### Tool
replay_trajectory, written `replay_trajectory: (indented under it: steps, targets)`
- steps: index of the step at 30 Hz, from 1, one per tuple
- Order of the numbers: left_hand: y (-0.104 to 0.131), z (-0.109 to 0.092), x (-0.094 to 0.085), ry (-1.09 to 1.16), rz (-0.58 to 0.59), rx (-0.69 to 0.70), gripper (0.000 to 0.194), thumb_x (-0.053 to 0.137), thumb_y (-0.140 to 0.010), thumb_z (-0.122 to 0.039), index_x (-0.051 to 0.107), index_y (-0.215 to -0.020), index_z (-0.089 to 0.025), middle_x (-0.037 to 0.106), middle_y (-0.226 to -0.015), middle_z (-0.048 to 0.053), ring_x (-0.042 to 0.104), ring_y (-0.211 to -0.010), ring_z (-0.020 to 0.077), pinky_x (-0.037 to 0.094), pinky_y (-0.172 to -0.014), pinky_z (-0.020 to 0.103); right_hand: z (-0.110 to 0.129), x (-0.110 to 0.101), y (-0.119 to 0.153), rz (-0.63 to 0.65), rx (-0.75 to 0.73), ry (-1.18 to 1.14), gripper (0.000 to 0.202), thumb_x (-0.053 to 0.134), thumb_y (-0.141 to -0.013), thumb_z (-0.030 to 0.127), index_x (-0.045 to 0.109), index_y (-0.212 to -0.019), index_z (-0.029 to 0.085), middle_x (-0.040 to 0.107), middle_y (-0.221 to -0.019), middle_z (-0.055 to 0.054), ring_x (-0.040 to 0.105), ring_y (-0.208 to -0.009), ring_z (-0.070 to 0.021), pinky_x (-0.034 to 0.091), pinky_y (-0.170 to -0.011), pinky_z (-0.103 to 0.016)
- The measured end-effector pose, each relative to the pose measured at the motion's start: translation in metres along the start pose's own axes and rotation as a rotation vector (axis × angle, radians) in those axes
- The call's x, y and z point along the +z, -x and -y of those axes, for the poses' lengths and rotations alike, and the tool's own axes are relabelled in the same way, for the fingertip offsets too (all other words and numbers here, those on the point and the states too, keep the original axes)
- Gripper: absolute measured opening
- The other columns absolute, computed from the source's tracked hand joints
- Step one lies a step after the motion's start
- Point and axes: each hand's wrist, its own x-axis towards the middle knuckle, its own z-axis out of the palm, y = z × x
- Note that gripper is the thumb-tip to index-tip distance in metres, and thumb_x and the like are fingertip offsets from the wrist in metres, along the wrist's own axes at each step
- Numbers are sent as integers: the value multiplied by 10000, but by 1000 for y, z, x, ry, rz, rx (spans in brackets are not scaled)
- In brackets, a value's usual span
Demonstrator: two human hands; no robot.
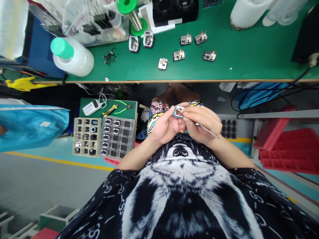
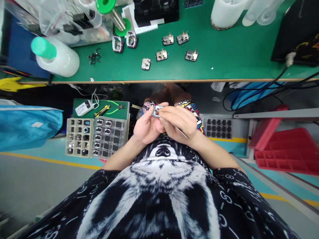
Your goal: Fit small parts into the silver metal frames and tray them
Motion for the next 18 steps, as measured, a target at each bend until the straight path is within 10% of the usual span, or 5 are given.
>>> replay_trajectory:
  steps: [18]
  targets:
    - [-1, 2, 0, -29, 56, 46, 415, 387, -1163, -387, 686, -1385, -203, 714, -849, 40, 689, -662, 160, 595, -609, 261, 3, 0, -7, -26, 92, -18, 121, 740, -999, 174, 755, -1103, 235, 831, -1011, -41, 824, -912, -229, 701, -838, -363]
